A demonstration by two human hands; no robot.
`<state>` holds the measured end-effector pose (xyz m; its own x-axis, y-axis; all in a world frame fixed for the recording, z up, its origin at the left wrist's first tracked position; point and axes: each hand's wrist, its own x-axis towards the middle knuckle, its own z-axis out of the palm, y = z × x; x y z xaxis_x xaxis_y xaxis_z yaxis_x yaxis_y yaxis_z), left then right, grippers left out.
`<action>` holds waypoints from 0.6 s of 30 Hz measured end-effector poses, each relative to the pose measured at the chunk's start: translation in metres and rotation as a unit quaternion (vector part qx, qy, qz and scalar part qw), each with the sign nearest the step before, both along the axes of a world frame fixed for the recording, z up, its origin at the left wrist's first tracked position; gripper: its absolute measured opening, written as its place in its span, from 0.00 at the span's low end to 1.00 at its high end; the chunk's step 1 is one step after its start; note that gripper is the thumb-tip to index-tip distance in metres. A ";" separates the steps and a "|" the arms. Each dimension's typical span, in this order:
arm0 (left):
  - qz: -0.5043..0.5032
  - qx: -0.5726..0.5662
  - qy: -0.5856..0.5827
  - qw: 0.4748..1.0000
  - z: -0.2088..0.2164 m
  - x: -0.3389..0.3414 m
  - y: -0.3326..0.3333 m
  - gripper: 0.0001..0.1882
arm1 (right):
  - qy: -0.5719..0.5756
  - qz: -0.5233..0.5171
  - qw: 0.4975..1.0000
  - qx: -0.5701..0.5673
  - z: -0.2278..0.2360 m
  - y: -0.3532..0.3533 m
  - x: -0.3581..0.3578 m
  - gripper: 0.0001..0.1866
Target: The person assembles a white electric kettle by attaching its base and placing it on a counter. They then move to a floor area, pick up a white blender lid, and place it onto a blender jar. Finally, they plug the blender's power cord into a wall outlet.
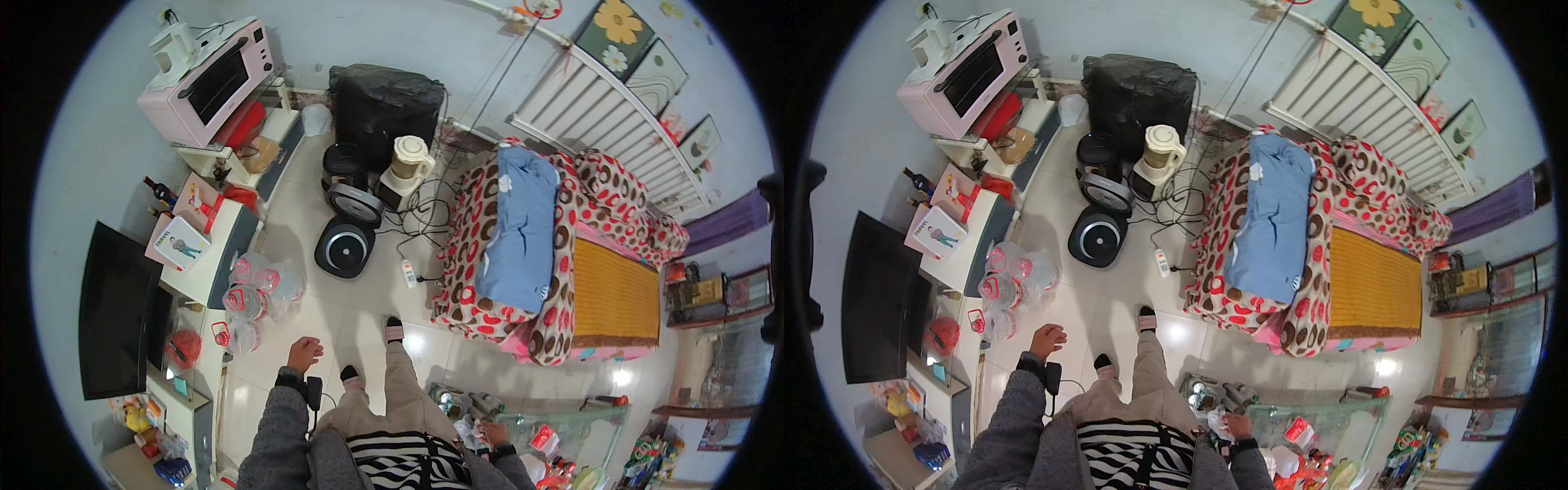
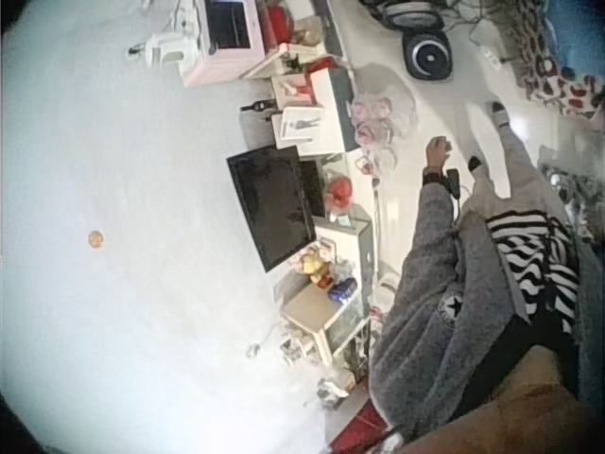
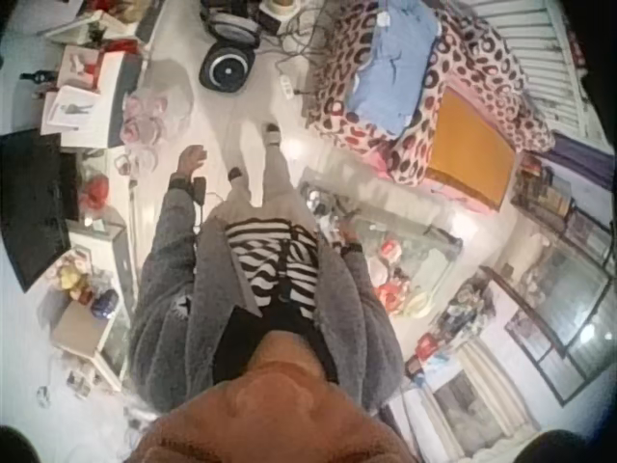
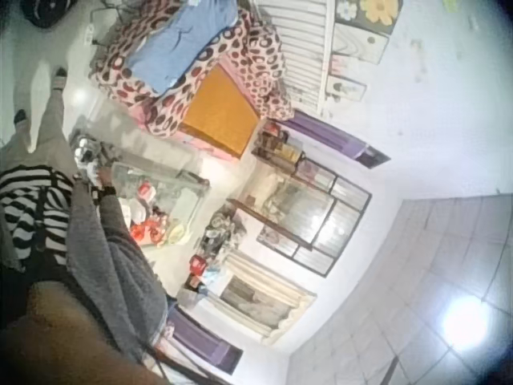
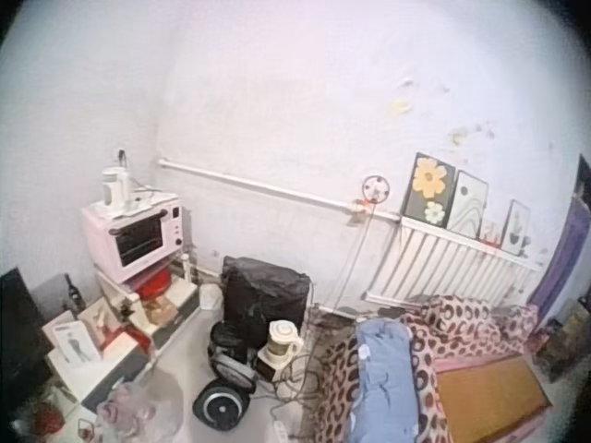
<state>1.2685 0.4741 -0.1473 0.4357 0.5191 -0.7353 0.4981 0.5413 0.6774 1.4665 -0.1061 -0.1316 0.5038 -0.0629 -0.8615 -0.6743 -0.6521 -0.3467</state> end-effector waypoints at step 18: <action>0.111 -0.107 0.120 0.981 0.009 0.050 0.098 0.14 | -0.336 0.255 0.905 0.048 -0.028 0.349 0.362 0.15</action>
<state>1.3186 0.5716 -0.1381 0.1302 0.4047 -0.9051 0.4834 0.7711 0.4143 1.8289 0.2434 -0.1593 0.8591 0.3843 -0.3380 0.0905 -0.7641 -0.6388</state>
